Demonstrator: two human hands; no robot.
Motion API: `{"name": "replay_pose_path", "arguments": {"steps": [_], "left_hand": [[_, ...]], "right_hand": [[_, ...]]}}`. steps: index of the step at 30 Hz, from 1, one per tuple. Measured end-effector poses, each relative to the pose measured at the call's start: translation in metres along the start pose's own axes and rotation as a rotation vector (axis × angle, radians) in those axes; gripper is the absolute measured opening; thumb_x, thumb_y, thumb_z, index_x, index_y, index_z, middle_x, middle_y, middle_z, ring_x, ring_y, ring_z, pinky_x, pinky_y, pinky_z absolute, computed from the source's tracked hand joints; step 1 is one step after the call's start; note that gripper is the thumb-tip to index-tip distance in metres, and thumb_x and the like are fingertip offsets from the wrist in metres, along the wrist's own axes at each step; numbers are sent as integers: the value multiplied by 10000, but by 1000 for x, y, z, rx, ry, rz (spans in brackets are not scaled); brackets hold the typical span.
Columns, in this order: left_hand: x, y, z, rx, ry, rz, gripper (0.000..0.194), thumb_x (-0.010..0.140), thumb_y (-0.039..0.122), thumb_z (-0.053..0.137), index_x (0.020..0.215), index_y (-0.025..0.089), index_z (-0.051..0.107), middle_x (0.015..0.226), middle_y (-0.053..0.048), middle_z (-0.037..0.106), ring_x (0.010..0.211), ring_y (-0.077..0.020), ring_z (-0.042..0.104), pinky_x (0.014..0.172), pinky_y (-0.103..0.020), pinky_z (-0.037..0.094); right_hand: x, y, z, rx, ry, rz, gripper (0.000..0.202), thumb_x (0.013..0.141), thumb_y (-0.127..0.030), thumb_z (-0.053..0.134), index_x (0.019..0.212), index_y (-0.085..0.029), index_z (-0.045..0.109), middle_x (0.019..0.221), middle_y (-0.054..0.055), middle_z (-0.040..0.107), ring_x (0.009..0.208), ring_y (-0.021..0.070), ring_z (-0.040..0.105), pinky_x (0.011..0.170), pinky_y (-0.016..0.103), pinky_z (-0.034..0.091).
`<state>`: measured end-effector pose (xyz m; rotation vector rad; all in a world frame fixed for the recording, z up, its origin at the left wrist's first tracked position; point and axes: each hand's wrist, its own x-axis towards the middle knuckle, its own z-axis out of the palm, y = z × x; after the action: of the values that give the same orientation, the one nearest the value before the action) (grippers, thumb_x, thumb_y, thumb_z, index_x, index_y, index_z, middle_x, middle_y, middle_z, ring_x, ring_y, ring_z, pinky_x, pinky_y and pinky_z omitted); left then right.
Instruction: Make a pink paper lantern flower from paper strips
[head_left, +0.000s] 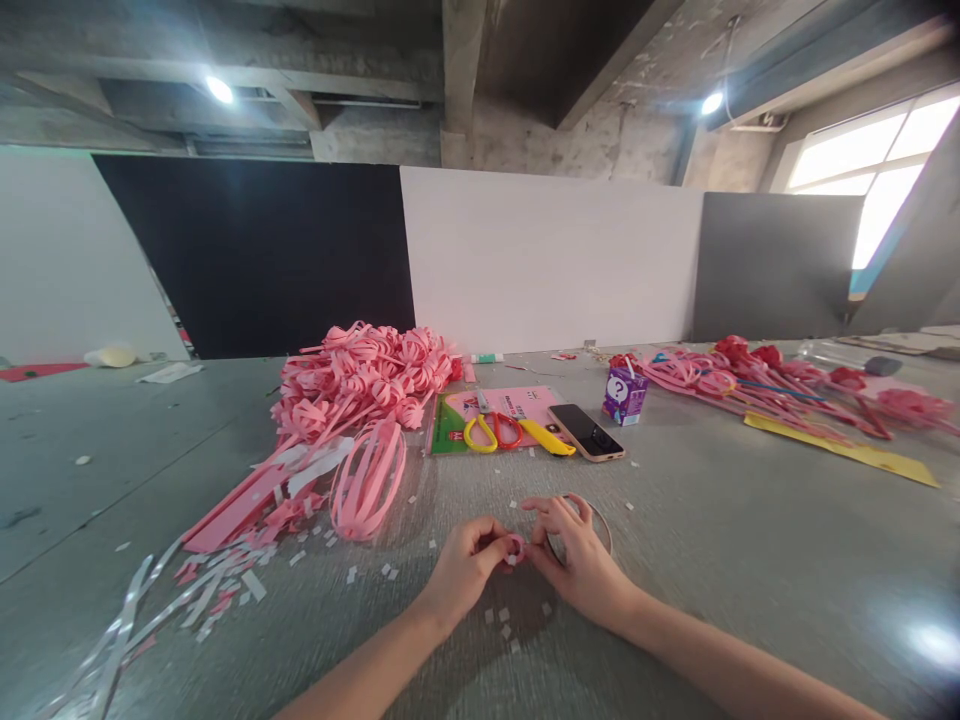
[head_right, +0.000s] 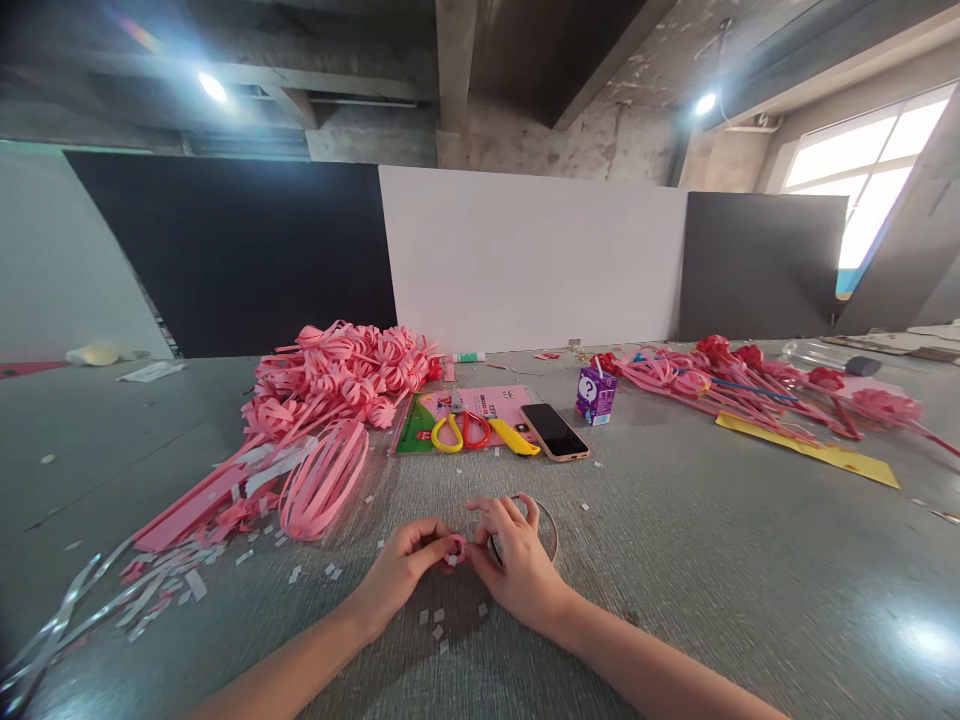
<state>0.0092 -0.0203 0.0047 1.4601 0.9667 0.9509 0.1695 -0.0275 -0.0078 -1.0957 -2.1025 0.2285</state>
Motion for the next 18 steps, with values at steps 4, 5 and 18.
{"name": "replay_pose_path", "arguments": {"steps": [4,5,18], "left_hand": [[-2,4,0,7,-3,18,200,711,292,527,573,150,554,583,15,535,627,-142,501,599,-223,372],[-3,4,0,0,-8,21,196,715,290,525,584,150,561,593,13,542,637,-144,505,609,-225,374],[-1,-9,0,97,58,158,172,687,169,578,779,188,434,690,17,559,669,-130,536,626,-224,399]], "right_hand": [[0,2,1,-31,13,18,349,748,-85,429,1060,-231,374,662,-33,538,767,166,548,897,471,237],[0,2,1,-36,19,21,344,746,-85,429,1053,-233,380,667,-31,538,766,167,546,889,468,245],[-1,-4,-2,-40,31,-41,292,719,-59,457,965,-214,437,715,-18,568,761,154,530,875,432,254]]}}
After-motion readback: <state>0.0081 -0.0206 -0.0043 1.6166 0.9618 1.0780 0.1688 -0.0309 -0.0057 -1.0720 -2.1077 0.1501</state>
